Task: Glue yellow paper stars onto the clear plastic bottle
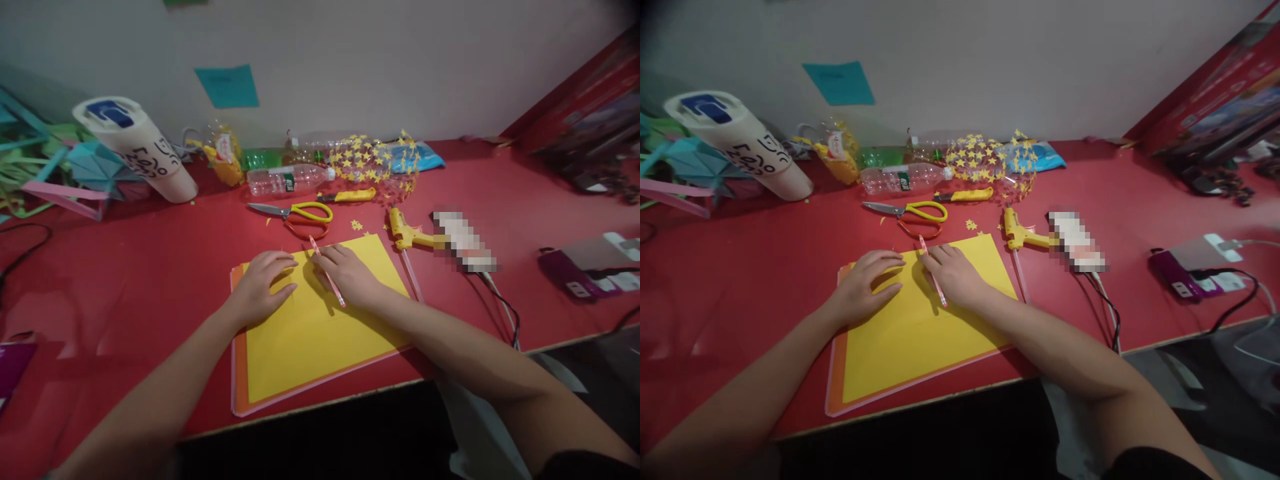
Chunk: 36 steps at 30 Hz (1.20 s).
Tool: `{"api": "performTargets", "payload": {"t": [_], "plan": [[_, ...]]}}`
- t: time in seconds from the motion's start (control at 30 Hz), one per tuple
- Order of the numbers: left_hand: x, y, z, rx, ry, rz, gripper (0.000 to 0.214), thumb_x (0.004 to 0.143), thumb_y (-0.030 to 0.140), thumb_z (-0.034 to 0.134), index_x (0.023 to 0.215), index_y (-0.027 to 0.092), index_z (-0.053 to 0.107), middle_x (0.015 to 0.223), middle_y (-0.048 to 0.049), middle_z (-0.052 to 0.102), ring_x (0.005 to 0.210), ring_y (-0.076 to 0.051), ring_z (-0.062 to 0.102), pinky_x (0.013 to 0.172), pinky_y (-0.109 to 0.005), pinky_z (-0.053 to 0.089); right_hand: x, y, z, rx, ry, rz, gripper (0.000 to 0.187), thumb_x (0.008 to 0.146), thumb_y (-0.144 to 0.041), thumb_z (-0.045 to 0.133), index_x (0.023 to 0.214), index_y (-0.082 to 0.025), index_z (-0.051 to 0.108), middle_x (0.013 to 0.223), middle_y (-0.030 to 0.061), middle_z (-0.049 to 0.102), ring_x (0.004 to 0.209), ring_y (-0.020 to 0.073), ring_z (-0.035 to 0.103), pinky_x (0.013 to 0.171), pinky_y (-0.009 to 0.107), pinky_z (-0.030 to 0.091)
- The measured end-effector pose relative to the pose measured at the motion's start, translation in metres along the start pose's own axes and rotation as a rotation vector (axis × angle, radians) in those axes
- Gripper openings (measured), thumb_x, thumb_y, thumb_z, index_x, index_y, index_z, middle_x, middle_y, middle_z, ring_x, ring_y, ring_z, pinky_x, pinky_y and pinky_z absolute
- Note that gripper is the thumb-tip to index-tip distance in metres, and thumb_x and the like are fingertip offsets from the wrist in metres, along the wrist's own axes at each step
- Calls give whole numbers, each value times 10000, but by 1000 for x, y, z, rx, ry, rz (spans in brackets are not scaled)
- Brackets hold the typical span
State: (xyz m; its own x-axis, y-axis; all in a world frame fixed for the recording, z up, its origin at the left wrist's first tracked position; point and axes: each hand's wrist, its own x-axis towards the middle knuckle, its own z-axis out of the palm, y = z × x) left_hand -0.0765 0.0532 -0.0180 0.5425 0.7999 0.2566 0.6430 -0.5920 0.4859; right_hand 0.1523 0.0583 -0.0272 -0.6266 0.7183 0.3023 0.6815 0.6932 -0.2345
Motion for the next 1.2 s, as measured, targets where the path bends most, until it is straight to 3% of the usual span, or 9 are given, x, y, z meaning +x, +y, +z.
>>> {"api": "performTargets", "payload": {"t": [0.17, 0.47, 0.6, 0.7, 0.8, 0.97, 1.1, 1.2], "plan": [[0, 3, 2, 37, -91, 41, 309, 898, 371, 528, 1135, 188, 607, 1237, -124, 580, 1183, -295, 507, 1031, -516, 402, 0, 4, 4, 21, 0, -21, 277, 949, -196, 445, 1168, -112, 591, 1119, 161, 635, 1001, 279, 516, 870, 421, 456], [-1, 0, 4, 8, -82, 32, 277, 873, 346, 576, 1088, 179, 623, 1241, -122, 560, 1183, -280, 500, 1030, -477, 408, -3, 4, -2, 102, 67, -19, 252, 923, -195, 468, 1119, -127, 611, 1104, 169, 649, 986, 270, 567, 855, 415, 479], [0, 1, 5, -19, -69, 21, 359, 852, 362, 596, 1152, 166, 592, 1247, -128, 556, 1191, -276, 495, 1038, -465, 398, -5, 2, -13, 358, 212, 200, 183, 916, -280, 472, 902, -191, 631, 870, 82, 676, 809, 203, 609, 747, 340, 483], [1, 3, 6, 48, -73, 20, 464, 810, 415, 652, 1188, 157, 570, 1257, -134, 543, 1199, -293, 472, 1056, -489, 369, -5, -2, -22, 638, 276, 438, 208, 914, -337, 450, 928, -210, 614, 722, 11, 643, 679, 157, 589, 668, 295, 464], [2, 6, 7, 114, -85, 36, 534, 771, 481, 688, 1173, 149, 574, 1253, -147, 538, 1190, -315, 460, 1068, -520, 341, -4, -4, -26, 798, 272, 485, 164, 814, -324, 574, 932, -215, 608, 802, 6, 651, 724, 146, 585, 651, 271, 445], [0, 4, 5, 59, -7, 46, 402, 842, 404, 604, 1160, 160, 577, 1230, -139, 549, 1174, -285, 488, 1036, -480, 384, 1, -4, -29, 1030, 248, 572, 176, 797, -376, 572, 753, -230, 484, 511, -85, 480, 459, 92, 426, 482, 231, 337], [-2, 1, 4, 21, 19, 28, 287, 840, 357, 588, 1065, 183, 624, 1174, -114, 575, 1128, -264, 514, 996, -456, 417, 10, -6, -35, 1227, 162, 592, 130, 682, -286, 633, 760, -200, 573, 585, -52, 577, 534, 86, 515, 534, 228, 398], [0, 2, 3, -31, 25, 37, 229, 850, 363, 569, 991, 196, 638, 1098, -89, 616, 1056, -245, 549, 950, -434, 441, 20, -11, -32, 1352, 99, 656, 112, 652, -262, 647, 725, -193, 598, 583, -62, 551, 526, 71, 498, 527, 214, 404]]}}
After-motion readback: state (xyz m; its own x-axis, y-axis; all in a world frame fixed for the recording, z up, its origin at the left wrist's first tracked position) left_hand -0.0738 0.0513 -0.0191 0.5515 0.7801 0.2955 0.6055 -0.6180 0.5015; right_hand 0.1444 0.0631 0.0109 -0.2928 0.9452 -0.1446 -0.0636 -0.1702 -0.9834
